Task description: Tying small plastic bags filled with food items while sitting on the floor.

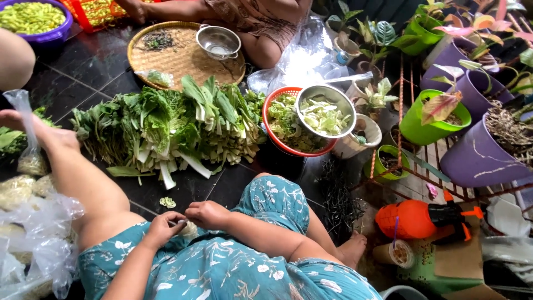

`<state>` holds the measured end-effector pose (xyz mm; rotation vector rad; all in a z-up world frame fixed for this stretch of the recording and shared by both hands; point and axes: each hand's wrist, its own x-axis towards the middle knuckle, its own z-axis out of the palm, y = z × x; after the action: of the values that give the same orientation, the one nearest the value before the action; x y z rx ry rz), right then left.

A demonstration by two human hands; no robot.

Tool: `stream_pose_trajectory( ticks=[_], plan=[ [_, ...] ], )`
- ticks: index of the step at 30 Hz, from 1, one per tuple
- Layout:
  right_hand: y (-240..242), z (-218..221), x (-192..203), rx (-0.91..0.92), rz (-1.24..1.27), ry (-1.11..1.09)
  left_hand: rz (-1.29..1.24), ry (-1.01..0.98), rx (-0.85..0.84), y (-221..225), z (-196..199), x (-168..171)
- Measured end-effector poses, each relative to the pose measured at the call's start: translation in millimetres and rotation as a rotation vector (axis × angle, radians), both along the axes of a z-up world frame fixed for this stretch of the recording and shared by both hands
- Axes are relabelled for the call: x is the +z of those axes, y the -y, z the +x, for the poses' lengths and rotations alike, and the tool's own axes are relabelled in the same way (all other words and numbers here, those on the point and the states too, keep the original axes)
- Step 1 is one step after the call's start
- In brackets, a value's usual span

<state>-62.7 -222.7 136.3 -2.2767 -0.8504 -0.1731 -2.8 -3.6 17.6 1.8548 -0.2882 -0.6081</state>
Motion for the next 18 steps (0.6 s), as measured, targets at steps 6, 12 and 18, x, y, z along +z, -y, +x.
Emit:
stream_pose_trajectory(
  ticks=[6, 12, 18],
  plan=[
    [19.9, 18.7, -26.7, -0.045, 0.021, 0.051, 0.06, 0.206, 0.03, -5.5, 11.6, -48.5],
    [36.4, 19.5, 38.5, -0.103, 0.136, 0.119, 0.153, 0.478, 0.094, -4.4, 18.1, -48.2],
    [50.9, 29.0, 81.6, -0.166, 0.106, 0.305, 0.131, 0.498, 0.219, -3.4, 14.7, -45.1]
  ],
)
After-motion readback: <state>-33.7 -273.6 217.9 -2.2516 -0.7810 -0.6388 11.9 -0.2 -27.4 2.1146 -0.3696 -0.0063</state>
